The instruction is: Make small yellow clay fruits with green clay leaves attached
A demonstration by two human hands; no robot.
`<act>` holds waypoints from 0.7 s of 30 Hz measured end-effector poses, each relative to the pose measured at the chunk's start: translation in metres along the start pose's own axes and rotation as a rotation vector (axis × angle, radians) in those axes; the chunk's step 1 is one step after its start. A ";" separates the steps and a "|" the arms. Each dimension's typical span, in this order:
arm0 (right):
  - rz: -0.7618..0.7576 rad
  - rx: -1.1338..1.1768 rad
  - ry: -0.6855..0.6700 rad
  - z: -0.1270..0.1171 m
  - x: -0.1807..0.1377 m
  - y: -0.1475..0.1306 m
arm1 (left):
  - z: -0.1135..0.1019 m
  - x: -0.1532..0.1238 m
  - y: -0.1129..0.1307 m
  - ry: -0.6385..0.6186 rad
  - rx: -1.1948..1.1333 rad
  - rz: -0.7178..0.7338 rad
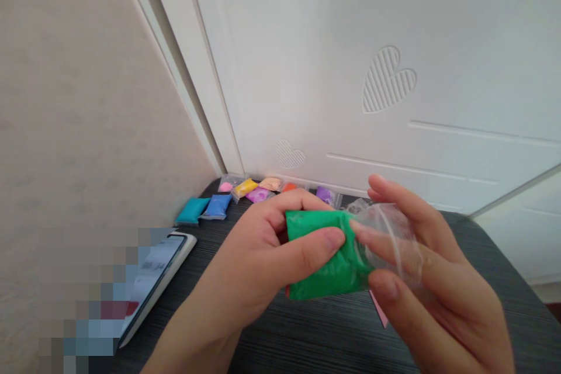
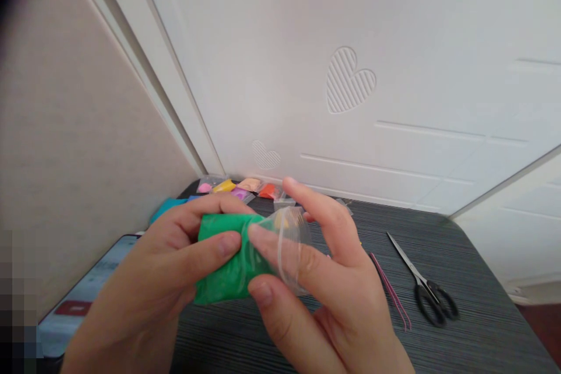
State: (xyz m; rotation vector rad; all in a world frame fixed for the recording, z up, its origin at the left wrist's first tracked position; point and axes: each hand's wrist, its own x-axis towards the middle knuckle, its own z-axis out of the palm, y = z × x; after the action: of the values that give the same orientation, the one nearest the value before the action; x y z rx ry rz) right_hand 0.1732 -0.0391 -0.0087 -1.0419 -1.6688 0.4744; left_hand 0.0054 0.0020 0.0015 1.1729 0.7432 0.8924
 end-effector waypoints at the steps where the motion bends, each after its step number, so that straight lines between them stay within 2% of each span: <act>1: -0.007 -0.017 0.004 -0.001 0.000 0.001 | -0.001 0.000 0.000 -0.010 -0.004 -0.004; 5: -0.105 -0.025 -0.104 -0.001 0.000 -0.001 | -0.002 0.001 0.001 -0.058 -0.050 -0.021; 6: -0.101 -0.009 -0.096 0.000 0.000 -0.002 | -0.002 0.001 0.002 -0.063 -0.064 -0.025; 9: 0.000 0.063 0.039 0.005 -0.003 -0.006 | -0.002 0.002 -0.001 -0.063 -0.098 -0.014; 15: 0.055 0.098 0.082 0.004 -0.006 -0.009 | -0.002 0.004 -0.014 -0.069 -0.087 0.156; 18: 0.060 0.145 0.144 0.001 -0.006 -0.011 | -0.001 0.004 -0.014 -0.090 -0.044 0.214; 21: 0.071 0.195 0.225 0.000 -0.007 -0.013 | -0.001 0.004 -0.010 -0.077 0.037 0.337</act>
State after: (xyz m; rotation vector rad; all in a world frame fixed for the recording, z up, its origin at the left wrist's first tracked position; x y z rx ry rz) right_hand 0.1677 -0.0520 -0.0028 -0.9749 -1.3622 0.5342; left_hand 0.0088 0.0045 -0.0088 1.3819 0.5085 1.1084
